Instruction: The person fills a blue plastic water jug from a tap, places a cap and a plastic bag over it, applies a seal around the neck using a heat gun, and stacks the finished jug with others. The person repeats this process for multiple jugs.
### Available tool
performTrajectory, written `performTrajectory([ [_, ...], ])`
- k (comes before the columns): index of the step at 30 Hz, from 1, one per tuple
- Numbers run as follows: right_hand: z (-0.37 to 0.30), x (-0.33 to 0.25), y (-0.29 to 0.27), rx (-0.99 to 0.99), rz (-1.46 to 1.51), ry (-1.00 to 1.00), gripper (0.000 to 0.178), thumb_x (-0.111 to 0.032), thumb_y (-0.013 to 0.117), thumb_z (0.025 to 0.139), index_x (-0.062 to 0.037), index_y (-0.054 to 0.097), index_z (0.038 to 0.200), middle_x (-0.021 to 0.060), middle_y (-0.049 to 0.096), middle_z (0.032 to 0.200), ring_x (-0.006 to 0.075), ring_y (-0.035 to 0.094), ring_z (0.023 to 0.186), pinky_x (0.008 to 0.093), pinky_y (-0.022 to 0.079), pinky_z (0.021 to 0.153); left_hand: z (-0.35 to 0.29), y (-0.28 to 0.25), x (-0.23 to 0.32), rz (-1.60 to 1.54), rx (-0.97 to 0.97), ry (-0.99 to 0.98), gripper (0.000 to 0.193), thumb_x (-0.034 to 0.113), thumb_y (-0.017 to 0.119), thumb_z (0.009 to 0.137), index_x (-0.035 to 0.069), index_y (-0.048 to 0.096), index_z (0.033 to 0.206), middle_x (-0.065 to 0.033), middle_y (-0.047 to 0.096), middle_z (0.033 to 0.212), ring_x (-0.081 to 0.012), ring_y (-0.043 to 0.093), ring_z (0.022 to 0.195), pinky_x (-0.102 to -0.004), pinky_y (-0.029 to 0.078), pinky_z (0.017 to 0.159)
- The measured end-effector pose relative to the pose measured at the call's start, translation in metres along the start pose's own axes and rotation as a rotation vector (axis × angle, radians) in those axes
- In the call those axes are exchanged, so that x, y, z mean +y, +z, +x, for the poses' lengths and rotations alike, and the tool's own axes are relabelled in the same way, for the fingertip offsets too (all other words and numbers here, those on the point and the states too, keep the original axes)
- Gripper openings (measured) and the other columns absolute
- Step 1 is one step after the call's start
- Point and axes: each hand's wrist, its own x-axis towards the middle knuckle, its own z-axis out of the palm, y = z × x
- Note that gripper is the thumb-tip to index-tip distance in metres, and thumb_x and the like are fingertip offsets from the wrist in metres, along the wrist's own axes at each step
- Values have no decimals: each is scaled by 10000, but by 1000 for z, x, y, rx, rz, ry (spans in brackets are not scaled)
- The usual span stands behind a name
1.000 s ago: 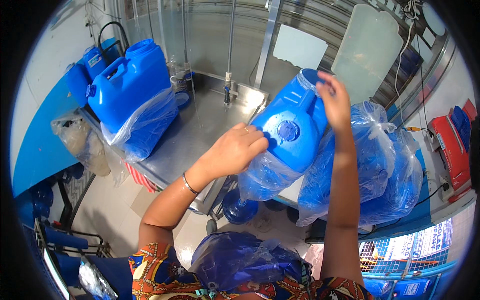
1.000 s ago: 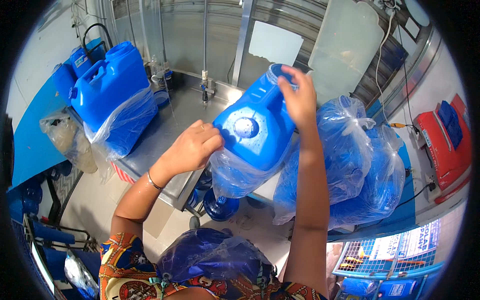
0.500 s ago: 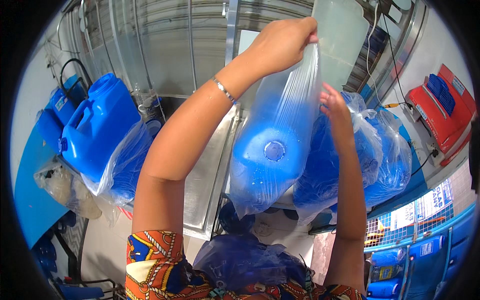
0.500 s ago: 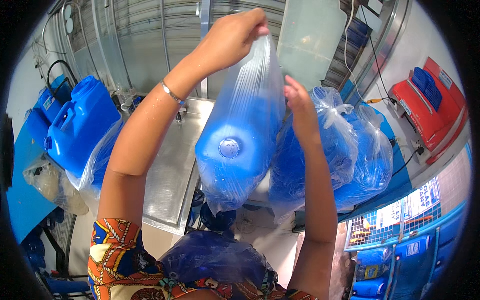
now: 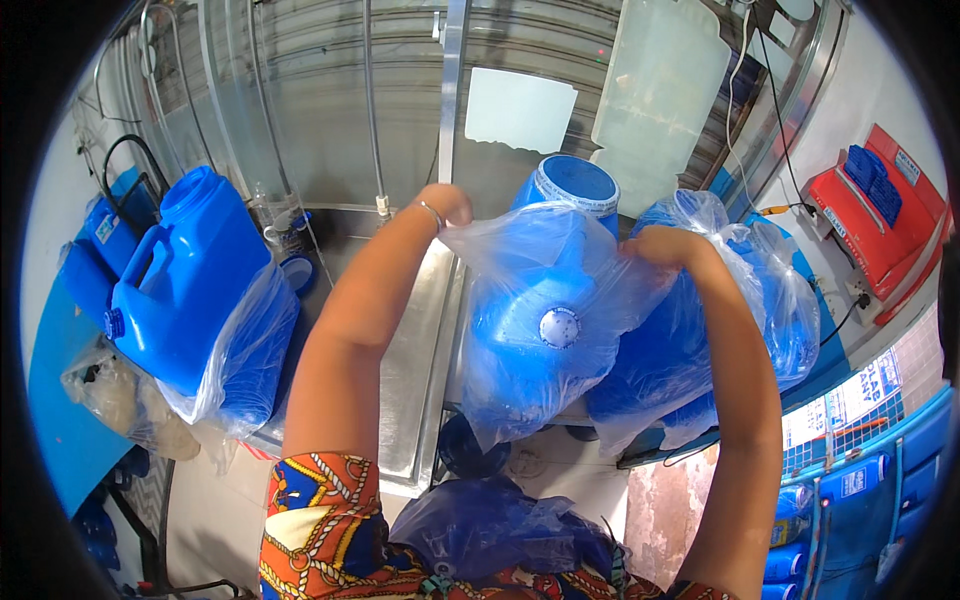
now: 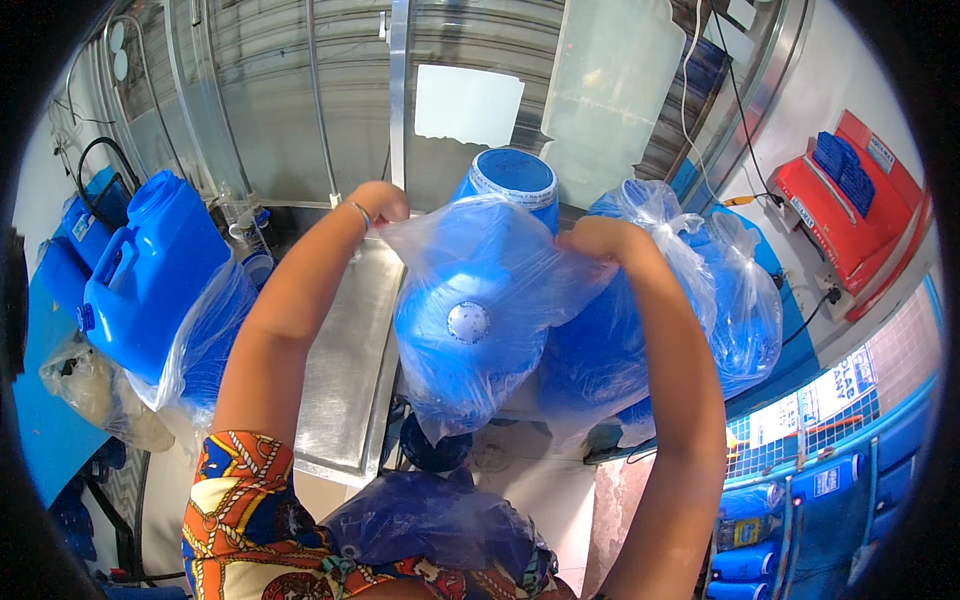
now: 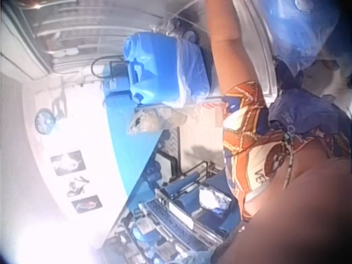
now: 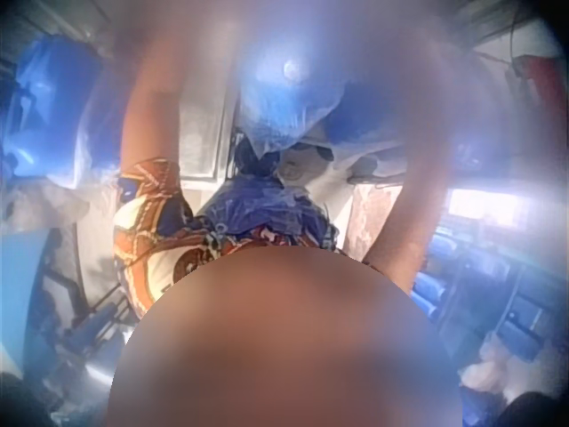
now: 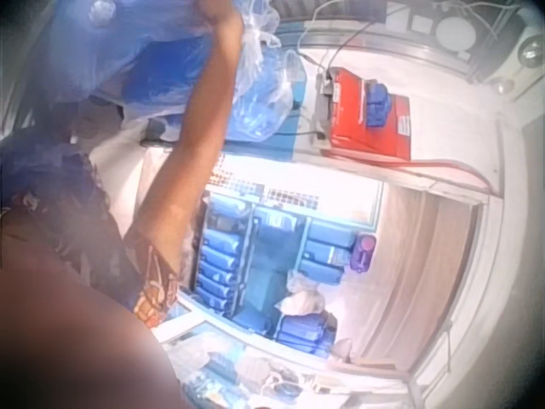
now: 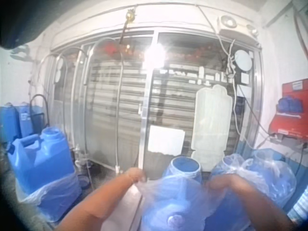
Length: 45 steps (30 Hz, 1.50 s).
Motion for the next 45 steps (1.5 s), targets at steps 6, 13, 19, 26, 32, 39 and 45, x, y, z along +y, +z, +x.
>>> performTrajectory([
  [6,19,-9,0,171,-641,135,271,-198,586,767,-102,746,963,120,694,1069,310,662,1004,397,542,799,23,0,20,25,436,-116,307,203,600,773,74,716,1026,-238,646,1129,-353,616,1091,-443,499,871],
  [13,18,1,10,446,-548,147,312,-167,622,731,-61,717,1009,176,687,1038,310,668,977,418,548,797,-39,-93,71,-348,1154,495,463,9,499,713,123,697,1116,-133,685,1075,-319,639,1024,-363,501,898],
  [19,-5,24,-21,906,-227,7,317,-119,598,746,-2,679,1029,251,674,938,374,667,905,476,527,804,-132,-144,39,-140,1070,436,435,-22,562,681,73,710,1079,-108,719,1000,-220,684,937,-328,532,840],
  [26,-38,-21,-148,785,-297,-85,42,-127,690,641,-89,702,656,106,671,637,219,660,612,348,515,608,-195,-188,61,-35,965,401,420,200,740,718,80,682,1117,-152,695,1052,-219,666,990,-360,524,868],
  [32,-73,-53,-142,1206,39,-454,186,-195,645,815,-90,721,948,99,703,844,160,654,761,298,493,715,-204,-174,60,-253,1641,878,320,291,675,828,68,692,1056,-152,690,1023,-261,657,954,-393,507,862],
  [39,-52,0,-38,911,927,-862,881,-470,720,807,-95,295,1481,176,382,1458,260,379,1335,366,379,1027,-145,-24,-7,-922,775,909,1169,602,715,729,-6,85,1504,-257,157,1544,-334,160,1446,-398,153,1165],
  [45,29,-44,-27,831,936,-747,639,-364,607,915,49,407,1359,199,556,1273,266,487,1259,370,400,1005,-90,-45,79,-942,680,959,679,375,541,934,-42,293,1409,-259,547,1282,-343,486,1260,-364,372,1054],
])
